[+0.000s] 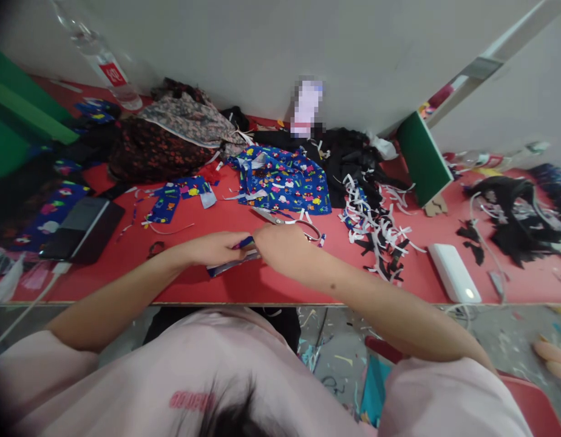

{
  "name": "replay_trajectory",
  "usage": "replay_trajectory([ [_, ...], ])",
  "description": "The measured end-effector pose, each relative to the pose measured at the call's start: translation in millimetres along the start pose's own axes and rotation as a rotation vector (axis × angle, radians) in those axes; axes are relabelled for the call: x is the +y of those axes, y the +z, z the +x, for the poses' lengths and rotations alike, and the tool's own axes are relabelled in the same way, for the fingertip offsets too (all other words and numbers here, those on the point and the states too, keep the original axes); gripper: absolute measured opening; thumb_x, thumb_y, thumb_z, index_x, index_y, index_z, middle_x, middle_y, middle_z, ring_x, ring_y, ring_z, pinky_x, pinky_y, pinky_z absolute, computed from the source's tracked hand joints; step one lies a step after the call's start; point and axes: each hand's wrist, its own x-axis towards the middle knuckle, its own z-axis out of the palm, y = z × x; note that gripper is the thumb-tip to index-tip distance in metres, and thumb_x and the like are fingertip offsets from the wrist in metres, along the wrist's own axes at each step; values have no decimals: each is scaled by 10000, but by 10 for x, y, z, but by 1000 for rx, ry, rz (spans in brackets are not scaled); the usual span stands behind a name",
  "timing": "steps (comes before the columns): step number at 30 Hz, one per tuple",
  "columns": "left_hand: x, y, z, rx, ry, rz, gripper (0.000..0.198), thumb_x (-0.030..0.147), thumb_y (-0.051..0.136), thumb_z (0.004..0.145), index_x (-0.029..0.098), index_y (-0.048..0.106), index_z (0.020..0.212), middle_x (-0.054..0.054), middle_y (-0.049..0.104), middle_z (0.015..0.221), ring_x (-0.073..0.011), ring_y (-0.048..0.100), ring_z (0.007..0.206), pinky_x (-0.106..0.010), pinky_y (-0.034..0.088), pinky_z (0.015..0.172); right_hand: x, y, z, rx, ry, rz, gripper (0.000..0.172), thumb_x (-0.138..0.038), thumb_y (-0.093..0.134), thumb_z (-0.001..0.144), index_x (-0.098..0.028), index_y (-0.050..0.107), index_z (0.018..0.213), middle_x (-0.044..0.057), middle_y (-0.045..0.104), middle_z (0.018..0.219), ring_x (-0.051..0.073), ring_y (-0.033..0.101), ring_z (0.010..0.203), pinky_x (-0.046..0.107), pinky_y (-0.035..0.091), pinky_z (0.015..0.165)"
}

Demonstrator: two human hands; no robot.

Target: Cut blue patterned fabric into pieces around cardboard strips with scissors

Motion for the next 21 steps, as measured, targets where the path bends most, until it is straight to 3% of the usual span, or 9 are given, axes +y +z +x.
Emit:
replay_trajectory([
  [6,-11,16,-51,-28,46,-12,217,239,390,786,186,538,937,-14,640,877,-160,572,777,-228,430,659,-10,-54,4,-32,24,23,227,-201,390,889,-133,591,970,142,657,934,255,657,777,288,457,565],
  [13,67,46,-87,6,20,12,277,319,384,837,204,536,1037,-43,647,1022,-190,587,869,-268,436,729,-22,-49,-40,16,-24,3,211,-113,418,848,-104,611,932,144,669,865,243,653,731,280,434,546],
  [21,59,113,-79,22,23,13,226,309,422,810,207,558,959,-23,659,935,-180,576,797,-257,428,678,-16,-41,-60,8,-27,16,207,-163,420,868,-116,617,911,131,673,859,230,651,711,278,437,542],
])
